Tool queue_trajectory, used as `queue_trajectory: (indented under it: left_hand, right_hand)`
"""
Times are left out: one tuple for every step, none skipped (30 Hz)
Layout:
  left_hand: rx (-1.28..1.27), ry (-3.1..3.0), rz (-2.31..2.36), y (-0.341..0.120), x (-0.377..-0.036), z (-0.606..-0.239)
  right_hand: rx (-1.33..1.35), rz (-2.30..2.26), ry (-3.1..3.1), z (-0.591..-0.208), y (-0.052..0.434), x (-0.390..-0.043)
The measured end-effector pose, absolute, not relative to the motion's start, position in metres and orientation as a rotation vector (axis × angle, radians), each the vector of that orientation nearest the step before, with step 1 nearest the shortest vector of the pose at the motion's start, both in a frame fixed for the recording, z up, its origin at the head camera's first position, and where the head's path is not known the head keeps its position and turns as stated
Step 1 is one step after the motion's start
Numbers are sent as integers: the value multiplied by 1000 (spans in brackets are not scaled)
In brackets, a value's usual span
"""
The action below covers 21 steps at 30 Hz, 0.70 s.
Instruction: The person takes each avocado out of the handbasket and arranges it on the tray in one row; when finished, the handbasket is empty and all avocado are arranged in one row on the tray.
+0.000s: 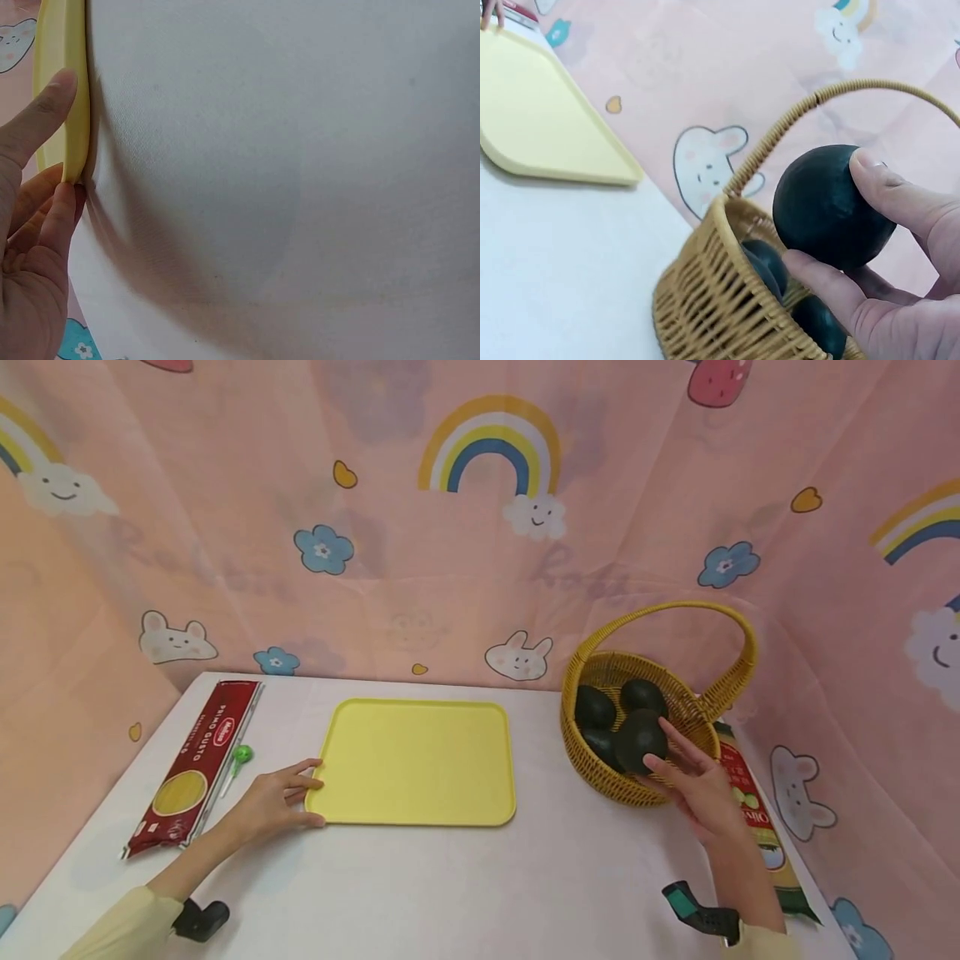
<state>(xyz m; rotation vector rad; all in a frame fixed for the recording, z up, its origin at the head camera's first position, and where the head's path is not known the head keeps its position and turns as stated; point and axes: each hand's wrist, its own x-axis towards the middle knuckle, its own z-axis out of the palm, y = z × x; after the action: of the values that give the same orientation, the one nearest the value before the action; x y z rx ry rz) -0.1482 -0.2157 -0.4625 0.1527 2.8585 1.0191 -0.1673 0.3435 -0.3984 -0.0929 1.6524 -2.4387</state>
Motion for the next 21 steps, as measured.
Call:
queue_trajectory:
  left_hand:
    - [150, 2857, 1020, -216, -148, -462]
    - [150, 2853, 1023, -216, -148, -462]
    - [147, 2851, 1023, -216, -148, -461]
    - [145, 2850, 1024, -216, -148, -461]
    - [143, 2847, 1026, -216, -148, -460]
    - [141, 2847, 1026, -216, -148, -460]
    - [140, 2846, 1027, -216, -148, -460]
    - [145, 2845, 1027, -216, -148, -460]
    - [146, 2844, 1028, -216, -148, -460]
    - [149, 2844, 1031, -216, -148, -460]
    - [152, 2843, 1034, -216, -148, -460]
    - [155, 2841, 1036, -216, -148, -460]
    - [156, 2840, 1038, -216, -148, -460]
    - [158, 2840, 1036, -216, -147, -460]
    - [158, 2839, 1038, -216, -147, -460]
    - [160, 2839, 1037, -216, -147, -460]
    - [160, 2839, 1036, -216, -147, -461]
    - [161, 2837, 1039, -216, -147, -461]
    - [162, 2837, 1041, -216, -148, -462]
    - [165, 2836, 1043, -217, -148, -462]
    - [166, 2832, 1047, -217, -148, -463]
  right_hand:
    - [-87, -2448, 1635, -398, 341, -166]
    - [-75, -2460, 1614, -397, 338, -164]
    - [-72, -2470, 1602, -396, 335, -163]
    - [-72, -2479, 1594, -396, 332, -161]
    - [-79, -2481, 1588, -395, 329, -160]
    - [-97, -2480, 1581, -395, 326, -159]
    - [-113, -2477, 1576, -394, 323, -159]
    - [-129, -2477, 1559, -393, 321, -158]
    - [-160, -2473, 1554, -393, 318, -157]
    - [-178, -2470, 1537, -393, 316, -157]
    - [-196, -2466, 1519, -393, 313, -157]
    - [-214, -2459, 1503, -393, 311, -157]
    - [-222, -2456, 1482, -393, 308, -157]
    - [-230, -2454, 1465, -393, 305, -158]
    - [-244, -2445, 1476, -393, 302, -158]
    - [-249, -2440, 1476, -393, 298, -159]
    - [-261, -2431, 1490, -394, 295, -159]
    - [-270, -2420, 1504, -394, 291, -160]
    - [-271, -2416, 1515, -395, 288, -161]
    - [-267, -2409, 1532, -395, 284, -161]
    - [-258, -2403, 1548, -396, 280, -162]
